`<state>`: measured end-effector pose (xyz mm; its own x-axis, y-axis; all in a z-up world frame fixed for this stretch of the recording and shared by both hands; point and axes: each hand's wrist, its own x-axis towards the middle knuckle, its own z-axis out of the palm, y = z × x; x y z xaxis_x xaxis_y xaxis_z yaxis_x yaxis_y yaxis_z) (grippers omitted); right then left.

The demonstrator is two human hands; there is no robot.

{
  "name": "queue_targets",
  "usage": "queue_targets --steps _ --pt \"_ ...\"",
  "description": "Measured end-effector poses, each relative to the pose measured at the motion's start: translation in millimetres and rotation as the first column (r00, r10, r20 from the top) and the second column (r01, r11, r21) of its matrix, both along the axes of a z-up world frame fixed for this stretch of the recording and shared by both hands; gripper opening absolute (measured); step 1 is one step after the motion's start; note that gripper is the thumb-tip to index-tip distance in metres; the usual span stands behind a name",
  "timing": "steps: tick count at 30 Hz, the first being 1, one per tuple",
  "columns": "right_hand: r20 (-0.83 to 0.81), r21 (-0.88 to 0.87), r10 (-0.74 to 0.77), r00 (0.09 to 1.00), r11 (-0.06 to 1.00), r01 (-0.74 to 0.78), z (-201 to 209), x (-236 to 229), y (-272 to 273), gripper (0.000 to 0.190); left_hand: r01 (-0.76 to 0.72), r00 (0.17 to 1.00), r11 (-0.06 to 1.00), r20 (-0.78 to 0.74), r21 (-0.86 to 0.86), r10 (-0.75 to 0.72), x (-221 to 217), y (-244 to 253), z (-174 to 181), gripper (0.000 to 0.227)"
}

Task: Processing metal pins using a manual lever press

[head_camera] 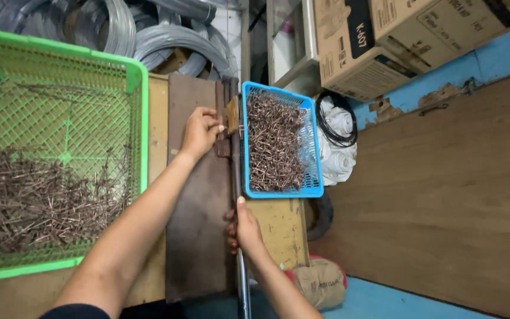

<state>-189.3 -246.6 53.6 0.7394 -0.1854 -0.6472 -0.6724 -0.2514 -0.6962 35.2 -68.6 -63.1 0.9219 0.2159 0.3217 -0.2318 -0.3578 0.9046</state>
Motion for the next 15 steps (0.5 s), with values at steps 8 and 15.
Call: queue_targets --steps 8,15 --pt "-0.104 -0.252 0.082 0.991 0.962 -0.106 2.5 10.2 13.0 0.085 -0.031 0.985 0.939 -0.152 0.343 0.088 -23.7 4.4 88.0 0.012" --pt "-0.077 -0.370 0.129 0.989 0.917 -0.148 5.6 6.9 14.6 0.085 -0.078 0.992 0.921 -0.065 0.382 0.112 -20.0 -1.2 72.4 0.012"
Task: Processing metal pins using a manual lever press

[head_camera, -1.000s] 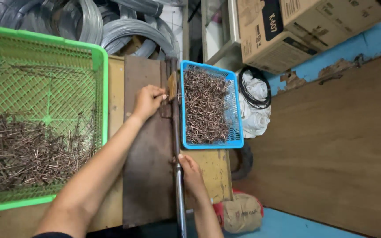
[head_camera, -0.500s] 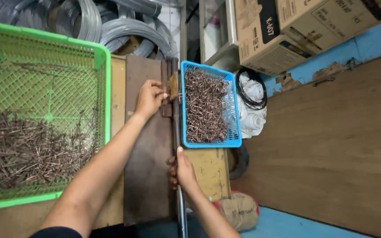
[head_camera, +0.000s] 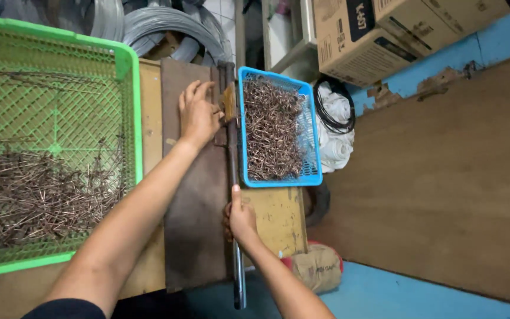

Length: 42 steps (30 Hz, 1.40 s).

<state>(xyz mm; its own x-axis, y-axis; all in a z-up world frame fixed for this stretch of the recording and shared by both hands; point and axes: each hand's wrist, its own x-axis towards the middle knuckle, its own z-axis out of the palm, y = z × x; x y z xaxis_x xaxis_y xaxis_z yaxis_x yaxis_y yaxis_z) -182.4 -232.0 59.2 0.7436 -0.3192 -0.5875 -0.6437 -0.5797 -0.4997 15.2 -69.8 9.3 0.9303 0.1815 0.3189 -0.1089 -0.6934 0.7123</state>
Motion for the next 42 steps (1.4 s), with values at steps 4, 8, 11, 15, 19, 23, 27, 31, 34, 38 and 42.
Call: queue_targets --steps 4,8,11,15,19,23,27,31,34,38,42 --pt "0.031 -0.088 0.071 0.997 0.994 -0.068 -34.1 2.9 -19.7 0.089 -0.034 0.999 0.997 -0.024 -0.067 0.033 -0.6 -9.0 -10.5 0.007" --pt "-0.007 -0.127 0.105 0.994 0.986 -0.105 -0.3 2.0 -1.0 0.097 -0.046 0.996 0.999 -0.071 -0.010 0.045 1.2 -6.3 -8.4 0.008" --pt "-0.008 -0.127 0.111 0.994 0.986 -0.111 -11.7 1.1 -6.7 0.101 -0.027 0.992 0.999 -0.125 0.028 0.030 -7.3 -5.7 3.4 0.011" --pt "0.021 -0.107 0.146 0.989 0.984 -0.143 -13.1 2.0 -9.7 0.098 -0.065 0.979 0.987 -0.181 0.145 0.091 -18.7 -1.5 32.6 0.014" --pt "0.026 -0.070 0.077 0.997 0.995 -0.075 -15.5 6.0 -12.4 0.089 -0.079 0.982 0.986 -0.160 0.144 0.102 -15.9 -2.8 37.8 0.012" --pt "0.045 -0.008 0.061 0.997 0.998 -0.061 -2.1 -4.0 -5.6 0.083 -0.116 0.980 0.987 -0.147 0.116 0.132 -21.5 -7.8 24.9 0.013" --pt "0.104 0.121 -0.037 0.994 0.992 0.024 -31.8 3.0 -16.7 0.070 -0.126 0.983 0.987 -0.118 0.102 0.138 -19.9 -7.7 23.4 0.013" --pt "0.212 0.237 -0.100 0.972 0.970 0.048 -31.1 0.6 -18.9 0.059 -0.125 0.981 0.986 -0.136 0.108 0.139 -15.2 -9.2 20.9 0.015" --pt "0.164 0.509 -0.303 0.939 0.841 0.182 -49.7 0.9 -30.2 0.048 -0.147 0.973 0.985 -0.163 0.089 0.160 -13.5 -5.9 6.3 0.015" --pt "0.184 0.473 -0.263 0.947 0.868 0.150 -5.1 -0.7 -25.3 0.056 -0.089 0.981 0.993 -0.182 -0.078 0.074 -0.6 2.7 -20.1 0.015" --pt "0.210 0.595 -0.315 0.926 0.792 0.135 19.4 8.6 -30.2 0.059 0.063 0.989 0.983 -0.119 -0.174 -0.084 0.6 13.1 -40.4 0.014"
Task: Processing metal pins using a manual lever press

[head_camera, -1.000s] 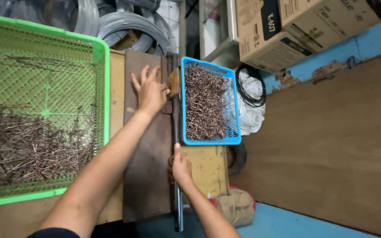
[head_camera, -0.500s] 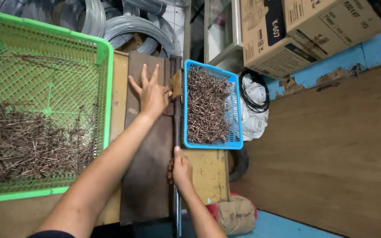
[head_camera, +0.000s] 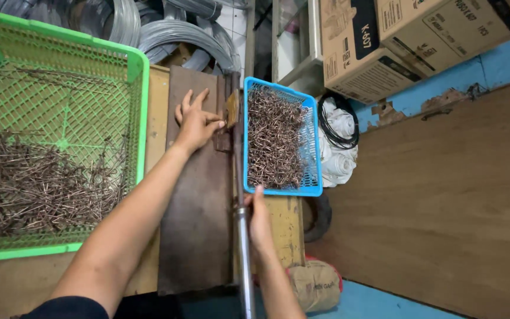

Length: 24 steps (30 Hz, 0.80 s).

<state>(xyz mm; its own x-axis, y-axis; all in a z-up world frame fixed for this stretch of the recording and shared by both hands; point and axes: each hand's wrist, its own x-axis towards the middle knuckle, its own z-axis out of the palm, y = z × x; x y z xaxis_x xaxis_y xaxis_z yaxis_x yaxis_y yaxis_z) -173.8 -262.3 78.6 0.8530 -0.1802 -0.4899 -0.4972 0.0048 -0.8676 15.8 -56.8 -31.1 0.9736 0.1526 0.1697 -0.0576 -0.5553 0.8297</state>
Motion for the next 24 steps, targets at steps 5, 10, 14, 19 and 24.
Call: queue_targets --steps 5,10,14,19,24 --pt "-0.017 0.171 0.023 1.000 0.985 -0.020 58.8 14.2 4.7 0.069 0.021 0.999 0.999 0.032 -0.039 -0.020 -13.1 3.1 12.2 0.011" --pt "0.010 0.251 0.100 0.995 0.963 -0.099 78.3 32.7 -4.2 0.083 0.058 0.997 0.998 0.060 -0.023 -0.057 -42.2 -0.7 43.4 0.009" --pt "0.038 0.189 0.154 0.987 0.969 -0.158 60.5 31.4 -19.6 0.079 -0.046 0.989 0.984 0.128 -0.170 0.069 -83.3 -8.8 47.9 0.014" --pt "-0.029 0.122 0.086 0.996 0.989 -0.082 44.9 1.0 -13.6 0.065 -0.269 0.944 0.408 -0.322 -0.873 -0.067 -119.3 -6.2 58.5 0.043" --pt "-0.158 -0.301 0.308 0.938 0.890 -0.343 23.7 -1.8 -8.3 0.078 -0.430 0.872 -0.073 -0.393 -0.900 -0.291 -134.7 9.5 86.1 0.031"
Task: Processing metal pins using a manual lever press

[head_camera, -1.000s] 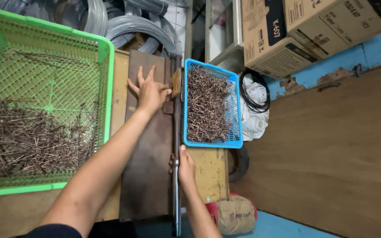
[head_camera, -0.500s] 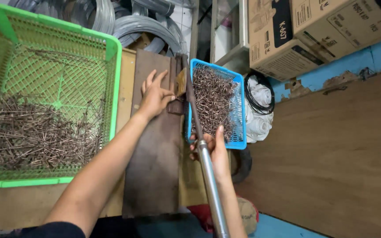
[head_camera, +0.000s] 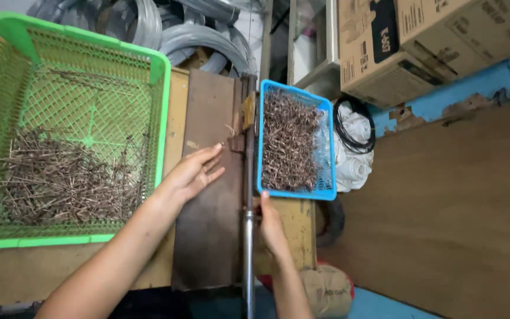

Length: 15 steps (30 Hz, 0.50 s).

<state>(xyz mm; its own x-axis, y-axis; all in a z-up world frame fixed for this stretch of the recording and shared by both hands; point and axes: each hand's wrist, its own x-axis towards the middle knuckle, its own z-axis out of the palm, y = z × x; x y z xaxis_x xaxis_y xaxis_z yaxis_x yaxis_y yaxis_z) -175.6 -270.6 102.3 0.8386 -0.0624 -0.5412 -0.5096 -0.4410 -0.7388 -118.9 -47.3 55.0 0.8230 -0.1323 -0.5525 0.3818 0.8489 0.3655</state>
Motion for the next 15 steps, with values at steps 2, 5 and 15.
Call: queue_targets --steps 2,5,15 --pt "0.019 -0.057 0.042 0.999 0.998 -0.041 -27.3 -6.1 -10.5 0.073 0.008 1.000 1.000 0.001 0.003 -0.008 -0.7 -1.4 -8.1 0.032" --pt "0.089 -0.169 0.120 0.989 0.980 -0.104 -34.3 -1.6 -12.0 0.060 0.006 0.998 0.989 0.059 0.149 -0.015 -4.2 -1.1 14.8 0.044" --pt "0.785 -0.210 0.060 0.617 0.962 0.175 15.0 23.7 -26.7 0.016 -0.616 0.584 0.212 0.620 0.759 -0.524 -5.2 -54.5 27.7 0.012"
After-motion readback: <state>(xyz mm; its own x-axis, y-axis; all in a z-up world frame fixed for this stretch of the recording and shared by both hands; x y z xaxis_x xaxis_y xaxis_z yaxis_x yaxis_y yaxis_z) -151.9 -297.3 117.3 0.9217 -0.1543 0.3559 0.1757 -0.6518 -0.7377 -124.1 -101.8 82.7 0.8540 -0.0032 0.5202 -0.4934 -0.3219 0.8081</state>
